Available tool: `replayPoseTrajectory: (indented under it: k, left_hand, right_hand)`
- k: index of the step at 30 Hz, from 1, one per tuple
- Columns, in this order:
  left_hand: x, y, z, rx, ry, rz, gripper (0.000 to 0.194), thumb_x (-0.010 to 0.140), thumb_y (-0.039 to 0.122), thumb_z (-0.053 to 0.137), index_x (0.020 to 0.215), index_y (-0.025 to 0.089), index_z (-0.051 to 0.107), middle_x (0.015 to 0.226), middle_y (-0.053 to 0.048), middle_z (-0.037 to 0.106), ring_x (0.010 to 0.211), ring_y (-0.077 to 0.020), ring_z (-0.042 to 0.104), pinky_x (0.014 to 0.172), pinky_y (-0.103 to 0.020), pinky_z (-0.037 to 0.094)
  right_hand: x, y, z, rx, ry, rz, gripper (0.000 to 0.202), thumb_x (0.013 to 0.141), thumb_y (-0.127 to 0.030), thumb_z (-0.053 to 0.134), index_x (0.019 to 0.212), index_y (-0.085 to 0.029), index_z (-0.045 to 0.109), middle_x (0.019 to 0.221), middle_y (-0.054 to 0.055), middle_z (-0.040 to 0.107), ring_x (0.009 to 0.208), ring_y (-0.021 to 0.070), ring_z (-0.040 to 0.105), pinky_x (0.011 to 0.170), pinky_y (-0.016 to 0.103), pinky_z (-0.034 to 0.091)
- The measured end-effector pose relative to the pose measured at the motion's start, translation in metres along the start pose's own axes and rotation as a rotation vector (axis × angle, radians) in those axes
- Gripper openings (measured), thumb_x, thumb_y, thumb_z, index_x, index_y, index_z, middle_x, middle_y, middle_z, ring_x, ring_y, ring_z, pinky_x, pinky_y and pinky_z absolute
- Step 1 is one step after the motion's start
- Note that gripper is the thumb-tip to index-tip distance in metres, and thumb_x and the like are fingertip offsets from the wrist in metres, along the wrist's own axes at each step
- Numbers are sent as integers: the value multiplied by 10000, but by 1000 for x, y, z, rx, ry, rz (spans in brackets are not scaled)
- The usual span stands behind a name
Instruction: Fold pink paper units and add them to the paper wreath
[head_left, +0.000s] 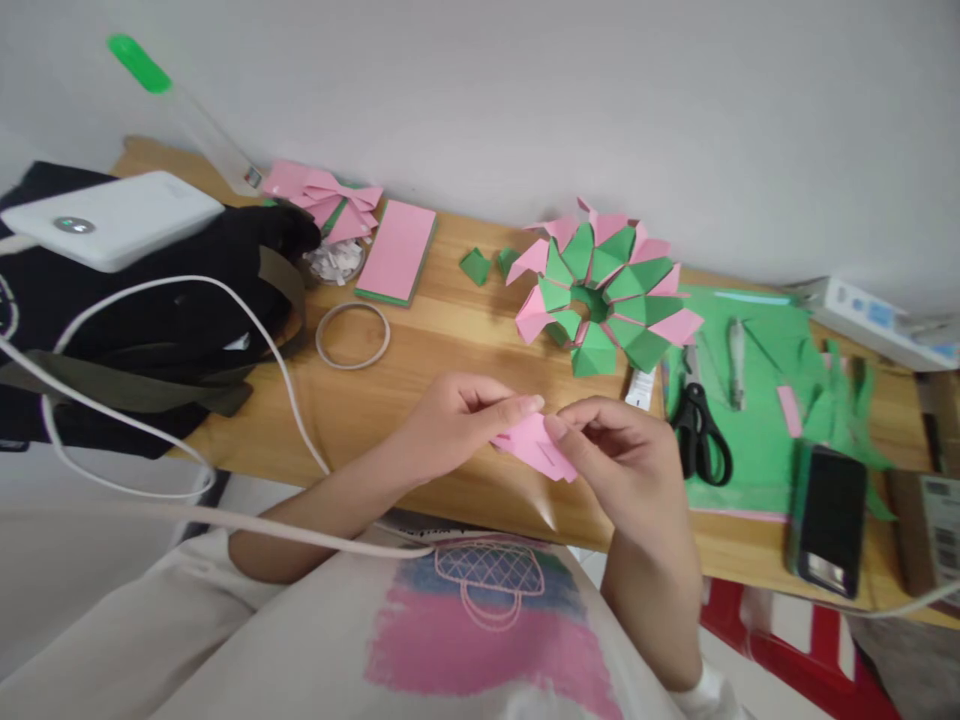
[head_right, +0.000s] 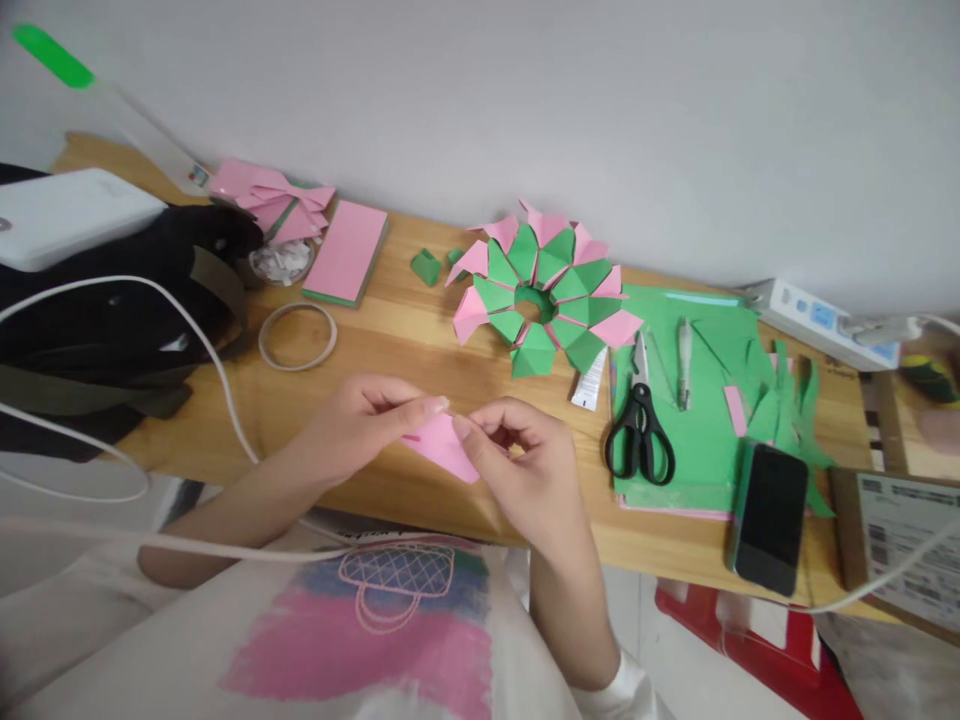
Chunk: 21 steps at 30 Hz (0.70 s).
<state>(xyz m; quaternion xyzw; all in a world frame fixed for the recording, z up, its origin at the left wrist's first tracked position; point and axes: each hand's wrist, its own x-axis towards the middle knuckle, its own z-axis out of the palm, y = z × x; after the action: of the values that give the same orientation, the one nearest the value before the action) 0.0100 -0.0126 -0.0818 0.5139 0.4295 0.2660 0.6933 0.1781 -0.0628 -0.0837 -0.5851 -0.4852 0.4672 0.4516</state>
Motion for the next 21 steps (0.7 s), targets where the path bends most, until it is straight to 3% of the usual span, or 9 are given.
replayPoseTrajectory:
  k: [3, 6, 10, 12, 15, 21]
  left_hand:
    - [1, 3, -5, 64, -106, -52, 354, 760, 369, 682, 505, 137, 602, 473, 28, 519, 478, -78, 449, 455, -190, 334]
    - [2, 6, -9, 96, -135, -72, 334, 746, 350, 702, 505, 130, 631, 477, 12, 561, 480, -80, 469, 452, -187, 326]
    - [6, 11, -10, -38, -39, -40, 298, 723, 367, 747, 550, 136, 675, 534, -22, 660, 520, -112, 578, 511, -203, 434]
    - [8, 14, -9, -96, 28, 9, 278, 725, 375, 754, 594, 140, 688, 564, -28, 688, 527, -123, 610, 522, -211, 466]
    - [14, 23, -8, -152, 52, 97, 246, 748, 377, 743, 700, 143, 684, 614, -25, 709, 556, -136, 653, 537, -215, 501]
    - [22, 62, -11, -101, -136, 274, 226, 806, 302, 693, 957, 136, 664, 753, -38, 729, 655, -133, 660, 583, -208, 520]
  right_hand:
    - [7, 3, -5, 30, -95, 9, 189, 766, -308, 730, 659, -169, 660, 580, -16, 611, 498, 88, 512, 444, 202, 411]
    - [10, 2, -9, -1, -24, -80, 108, 787, -289, 723, 802, -185, 696, 697, -4, 656, 601, 106, 577, 513, 215, 467]
    - [7, -5, -11, -54, 107, -249, 275, 873, -277, 644, 1146, -249, 624, 889, 5, 644, 754, 123, 602, 636, 256, 514]
    - [7, -11, -10, -104, 134, -304, 366, 866, -259, 653, 1221, -265, 562, 963, 11, 623, 764, 123, 595, 655, 269, 522]
    - [13, -24, -8, -257, 179, -383, 381, 855, -216, 666, 1216, -255, 550, 977, 13, 614, 733, 110, 579, 644, 261, 509]
    - [39, -53, -9, -349, 207, -577, 259, 896, -171, 607, 1134, -273, 609, 909, -1, 650, 758, 118, 586, 668, 257, 508]
